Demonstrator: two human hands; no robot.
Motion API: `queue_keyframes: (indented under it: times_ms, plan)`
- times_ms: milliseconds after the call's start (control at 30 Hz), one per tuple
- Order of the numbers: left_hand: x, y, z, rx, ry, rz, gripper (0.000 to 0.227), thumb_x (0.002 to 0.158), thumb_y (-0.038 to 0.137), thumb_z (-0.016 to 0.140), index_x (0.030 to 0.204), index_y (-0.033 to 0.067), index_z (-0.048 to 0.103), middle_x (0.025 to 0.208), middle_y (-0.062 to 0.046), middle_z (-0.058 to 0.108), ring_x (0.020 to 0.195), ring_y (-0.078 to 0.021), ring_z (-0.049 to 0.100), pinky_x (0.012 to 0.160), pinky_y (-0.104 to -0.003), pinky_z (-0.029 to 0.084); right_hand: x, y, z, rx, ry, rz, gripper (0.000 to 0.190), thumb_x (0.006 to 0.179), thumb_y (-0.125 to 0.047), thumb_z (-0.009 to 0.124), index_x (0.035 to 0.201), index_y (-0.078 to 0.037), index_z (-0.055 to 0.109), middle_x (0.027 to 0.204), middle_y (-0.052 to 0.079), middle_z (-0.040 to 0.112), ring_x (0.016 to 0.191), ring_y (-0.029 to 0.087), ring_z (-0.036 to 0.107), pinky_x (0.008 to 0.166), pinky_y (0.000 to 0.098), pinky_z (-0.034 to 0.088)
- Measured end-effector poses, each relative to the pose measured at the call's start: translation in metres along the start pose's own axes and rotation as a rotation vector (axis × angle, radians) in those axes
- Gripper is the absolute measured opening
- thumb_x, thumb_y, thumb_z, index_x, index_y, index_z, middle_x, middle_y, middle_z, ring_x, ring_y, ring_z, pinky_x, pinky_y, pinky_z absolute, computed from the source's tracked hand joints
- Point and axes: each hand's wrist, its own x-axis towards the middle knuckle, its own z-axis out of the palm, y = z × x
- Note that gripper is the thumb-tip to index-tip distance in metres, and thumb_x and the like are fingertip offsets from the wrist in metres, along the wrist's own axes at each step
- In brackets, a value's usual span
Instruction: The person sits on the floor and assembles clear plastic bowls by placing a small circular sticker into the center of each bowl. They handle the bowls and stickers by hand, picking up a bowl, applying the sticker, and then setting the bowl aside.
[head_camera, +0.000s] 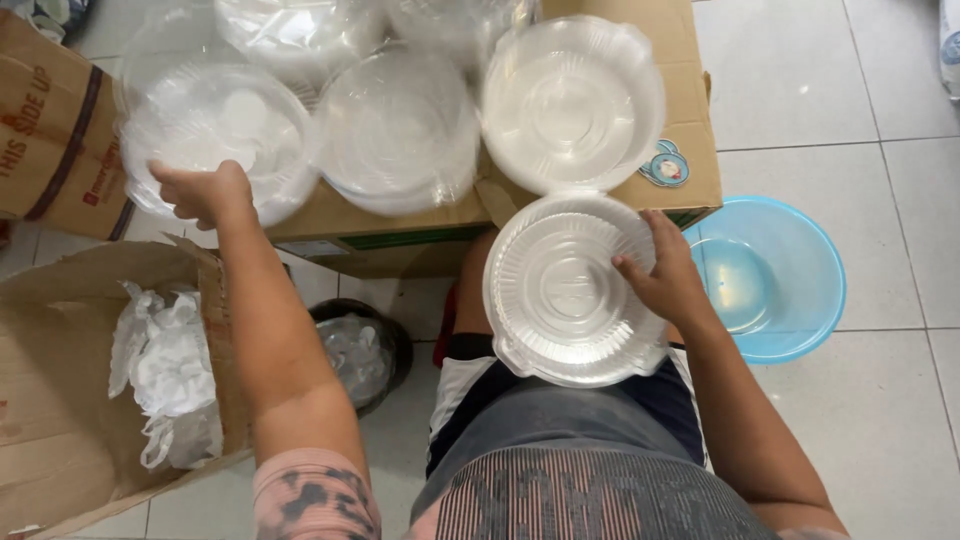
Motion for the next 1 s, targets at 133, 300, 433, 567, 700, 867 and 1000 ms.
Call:
queue_keyframes:
  times_ms: [133, 300, 433, 567, 700, 867, 1000]
  plan:
    - [0.033, -0.026, 0.035, 0.117, 0.227, 0.089, 0.117, 0.088, 0.000, 0.068, 0.163, 0.0353, -0.014, 0.178, -0.008, 0.001, 0.162, -0.0430, 0.010, 0.114, -0.063, 0.031, 0.000, -0.012, 0.000, -0.062, 0.000, 0.002, 0.081, 0.093, -0.037, 0.070, 0.156, -0.001, 0.034, 0.162, 0.022, 0.036, 0.151, 0.038, 0.029, 0.120, 0.0513, 0.027]
    - [-0.111, 0.006, 0.037, -0.268, -0.206, 1.706, 0.088, 0.098, 0.073, 0.056, 0.153, 0.0050, 0.054, 0.155, -0.019, 0.053, 0.139, -0.0497, 0.043, 0.113, -0.053, 0.027, 0.001, 0.006, 0.016, -0.205, 0.113, -0.026, 0.089, 0.085, -0.034, 0.081, 0.158, -0.001, 0.040, 0.152, 0.027, 0.047, 0.146, 0.041, 0.042, 0.120, 0.0511, 0.033]
    - [-0.159, 0.003, 0.031, 0.798, -0.738, 1.402, 0.096, 0.082, 0.096, 0.010, 0.150, 0.0417, 0.050, 0.171, -0.002, 0.027, 0.156, -0.0448, 0.018, 0.116, -0.079, 0.015, 0.001, -0.010, 0.009, -0.207, 0.066, 0.043, 0.087, 0.088, -0.035, 0.077, 0.160, -0.006, 0.038, 0.152, 0.025, 0.046, 0.144, 0.042, 0.045, 0.113, 0.0545, 0.041]
    - [-0.112, 0.026, 0.067, 0.677, -0.627, 1.095, 0.092, 0.094, 0.086, 0.029, 0.159, 0.0219, 0.042, 0.167, -0.020, 0.027, 0.149, -0.0496, 0.030, 0.107, -0.075, 0.033, 0.003, -0.015, 0.008, -0.247, 0.051, 0.056, 0.088, 0.088, -0.037, 0.076, 0.161, -0.007, 0.037, 0.151, 0.025, 0.047, 0.141, 0.043, 0.048, 0.110, 0.0551, 0.045]
    - [-0.093, 0.046, 0.104, 0.933, -0.597, 0.778, 0.101, 0.091, 0.085, 0.046, 0.162, 0.0149, 0.037, 0.165, -0.028, 0.023, 0.144, -0.0624, 0.025, 0.102, -0.078, 0.036, 0.002, -0.023, 0.007, -0.277, 0.044, 0.067, 0.086, 0.090, -0.036, 0.074, 0.160, -0.005, 0.037, 0.150, 0.026, 0.047, 0.139, 0.045, 0.049, 0.106, 0.0564, 0.048]
    - [-0.119, 0.084, 0.093, 0.919, -0.665, 0.558, 0.107, 0.092, 0.085, 0.051, 0.163, 0.0084, 0.028, 0.164, -0.031, 0.020, 0.143, -0.0566, 0.035, 0.094, -0.061, 0.049, 0.002, -0.029, 0.004, -0.290, 0.015, 0.111, 0.088, 0.090, -0.034, 0.075, 0.162, -0.004, 0.034, 0.151, 0.028, 0.045, 0.138, 0.048, 0.050, 0.104, 0.0597, 0.049]
    - [-0.096, 0.058, 0.157, 0.735, -0.725, 0.650, 0.112, 0.091, 0.089, 0.051, 0.162, 0.0053, 0.027, 0.161, -0.034, 0.024, 0.137, -0.0579, 0.044, 0.095, -0.064, 0.050, 0.003, -0.038, 0.000, -0.281, 0.002, 0.146, 0.086, 0.091, -0.032, 0.075, 0.162, -0.005, 0.035, 0.150, 0.028, 0.047, 0.136, 0.048, 0.051, 0.102, 0.0592, 0.050]
